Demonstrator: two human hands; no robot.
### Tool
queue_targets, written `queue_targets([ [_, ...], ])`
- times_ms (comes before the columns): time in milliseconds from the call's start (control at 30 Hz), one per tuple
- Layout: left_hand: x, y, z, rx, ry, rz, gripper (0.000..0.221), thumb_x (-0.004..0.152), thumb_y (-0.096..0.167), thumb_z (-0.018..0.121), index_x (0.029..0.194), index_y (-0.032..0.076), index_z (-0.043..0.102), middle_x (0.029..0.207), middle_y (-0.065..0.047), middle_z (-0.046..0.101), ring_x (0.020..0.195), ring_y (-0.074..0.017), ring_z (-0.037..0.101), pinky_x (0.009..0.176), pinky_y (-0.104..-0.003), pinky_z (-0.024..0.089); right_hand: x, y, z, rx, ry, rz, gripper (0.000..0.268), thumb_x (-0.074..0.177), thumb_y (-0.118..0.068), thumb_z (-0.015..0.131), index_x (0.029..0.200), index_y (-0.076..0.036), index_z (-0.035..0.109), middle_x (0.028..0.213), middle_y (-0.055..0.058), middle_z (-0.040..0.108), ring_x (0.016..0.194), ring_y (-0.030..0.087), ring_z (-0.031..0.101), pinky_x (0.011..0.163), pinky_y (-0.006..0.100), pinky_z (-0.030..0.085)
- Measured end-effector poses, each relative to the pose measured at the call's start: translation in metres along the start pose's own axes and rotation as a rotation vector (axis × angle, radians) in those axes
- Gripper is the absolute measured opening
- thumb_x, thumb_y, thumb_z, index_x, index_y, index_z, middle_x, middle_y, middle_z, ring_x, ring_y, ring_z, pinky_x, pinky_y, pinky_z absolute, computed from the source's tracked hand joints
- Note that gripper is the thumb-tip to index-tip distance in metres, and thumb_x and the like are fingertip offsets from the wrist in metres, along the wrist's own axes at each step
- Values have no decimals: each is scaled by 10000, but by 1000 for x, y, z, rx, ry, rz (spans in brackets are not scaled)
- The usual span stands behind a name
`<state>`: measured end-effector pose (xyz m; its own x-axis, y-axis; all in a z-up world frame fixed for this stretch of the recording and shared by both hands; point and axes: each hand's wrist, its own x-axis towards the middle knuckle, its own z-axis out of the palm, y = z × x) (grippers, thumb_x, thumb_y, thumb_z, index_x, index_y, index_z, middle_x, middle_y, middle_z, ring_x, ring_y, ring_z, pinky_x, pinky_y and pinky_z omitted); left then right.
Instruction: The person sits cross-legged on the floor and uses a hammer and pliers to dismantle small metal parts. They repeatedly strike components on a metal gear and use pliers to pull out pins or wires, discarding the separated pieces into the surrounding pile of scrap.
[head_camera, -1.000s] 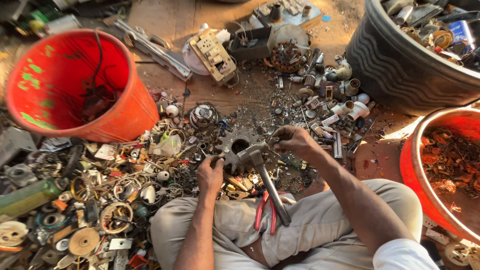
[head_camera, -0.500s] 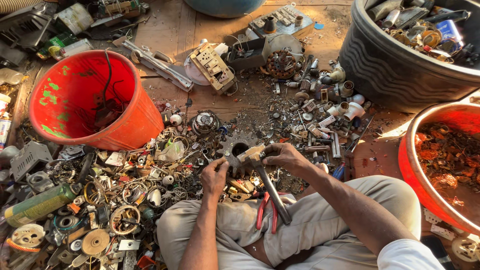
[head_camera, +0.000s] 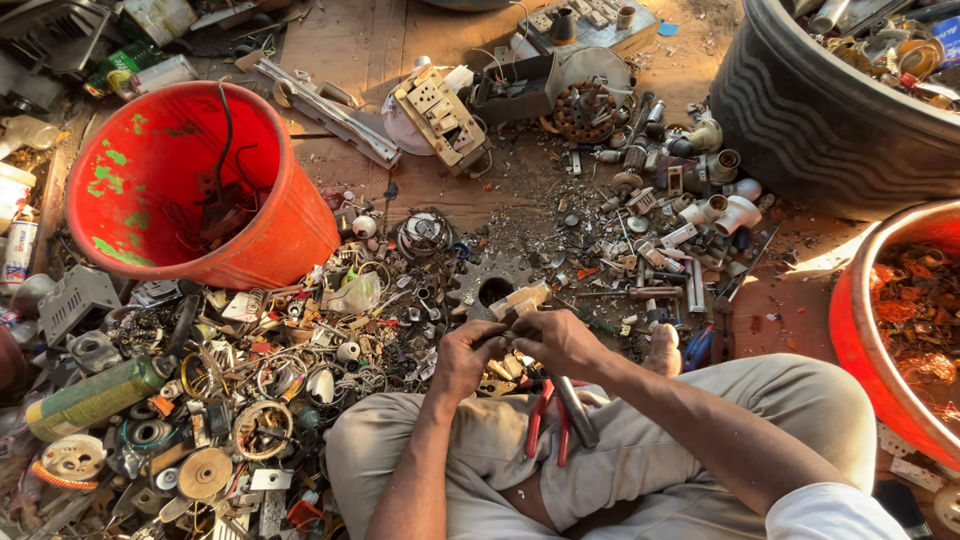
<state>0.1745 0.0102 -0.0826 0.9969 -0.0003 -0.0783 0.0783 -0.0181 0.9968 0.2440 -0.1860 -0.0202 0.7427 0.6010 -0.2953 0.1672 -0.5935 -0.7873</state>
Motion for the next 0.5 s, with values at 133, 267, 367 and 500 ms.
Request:
queue_targets([
  [133,0,-5,0,-88,8,-59,195,917,89,739,1087,-4,767,953,-94,781,796,-132,742,709,-261,610,1,6,0,45,-6,28,302,930,-214,686,1165,-31,739,992,127,785,871,198,749,780,353,599],
  [267,3,-16,-3,-147,115,-124,189,915,88,734,1086,33,792,870,-99,801,738,-142,737,703,-264,605,3,20,5,196,87,-79,353,919,-193,648,1225,-26,705,1064,119,786,957,176,746,849,331,602],
  [367,11,-29,-10,-155,399,-234,195,859,90,737,1043,57,793,913,-84,803,740,-160,769,674,-304,647,3,34,11,61,287,76,375,902,-244,672,1186,0,678,1045,153,765,935,212,728,835,350,582],
  [500,13,-42,-15,298,597,-44,166,833,74,799,994,31,802,921,-136,802,792,-232,750,721,-347,583,-1,49,25,10,154,391,507,953,-435,706,1166,16,617,982,170,680,881,232,681,770,376,542],
])
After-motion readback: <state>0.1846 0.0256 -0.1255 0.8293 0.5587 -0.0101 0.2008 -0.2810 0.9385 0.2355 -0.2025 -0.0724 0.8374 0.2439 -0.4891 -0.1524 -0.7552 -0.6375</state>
